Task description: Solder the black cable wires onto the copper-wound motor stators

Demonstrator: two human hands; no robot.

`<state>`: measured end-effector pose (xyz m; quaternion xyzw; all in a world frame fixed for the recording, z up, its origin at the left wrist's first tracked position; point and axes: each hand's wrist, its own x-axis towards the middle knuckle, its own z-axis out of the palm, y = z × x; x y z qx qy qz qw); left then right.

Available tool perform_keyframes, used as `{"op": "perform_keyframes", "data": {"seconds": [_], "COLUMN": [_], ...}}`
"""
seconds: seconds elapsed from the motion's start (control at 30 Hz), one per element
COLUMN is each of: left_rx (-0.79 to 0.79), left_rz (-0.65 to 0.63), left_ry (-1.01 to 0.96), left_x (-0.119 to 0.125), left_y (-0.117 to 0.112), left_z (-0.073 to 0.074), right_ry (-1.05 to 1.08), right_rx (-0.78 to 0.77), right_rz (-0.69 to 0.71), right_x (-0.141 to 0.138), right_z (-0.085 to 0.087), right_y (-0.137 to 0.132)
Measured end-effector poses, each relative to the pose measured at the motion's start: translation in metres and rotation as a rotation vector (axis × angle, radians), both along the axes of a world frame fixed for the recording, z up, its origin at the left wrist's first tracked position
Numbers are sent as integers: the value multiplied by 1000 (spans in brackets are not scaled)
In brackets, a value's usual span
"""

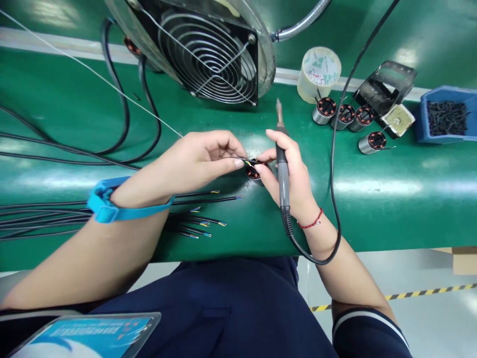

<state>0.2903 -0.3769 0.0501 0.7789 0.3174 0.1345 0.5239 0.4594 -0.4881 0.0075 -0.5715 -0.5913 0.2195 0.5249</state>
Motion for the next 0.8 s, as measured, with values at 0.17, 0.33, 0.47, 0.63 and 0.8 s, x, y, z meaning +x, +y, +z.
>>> {"op": "perform_keyframes", "data": {"seconds": [0.17,0.33,0.47,0.63,0.8], "left_rx": [76,87,76,94,157], "left_rz": [94,132,140,98,92], "left_ry": [8,-5,-67,-99,-6], "left_x": [1,3,4,2,2], "left_y": [-1,-4,-7,-9,-10], "left_z": [-4,-3,-1,0,3], "right_ry": [-170,-128,-36,-133,-97], "right_rx": [76,6,-13,-60,-78], "right_rz": [20,-24,-9,-18,-78], "right_x": [5,-6,-12,-15,-20], "right_z": [-1,0,4,9,8], "right_y": [0,3,3,2,1]}}
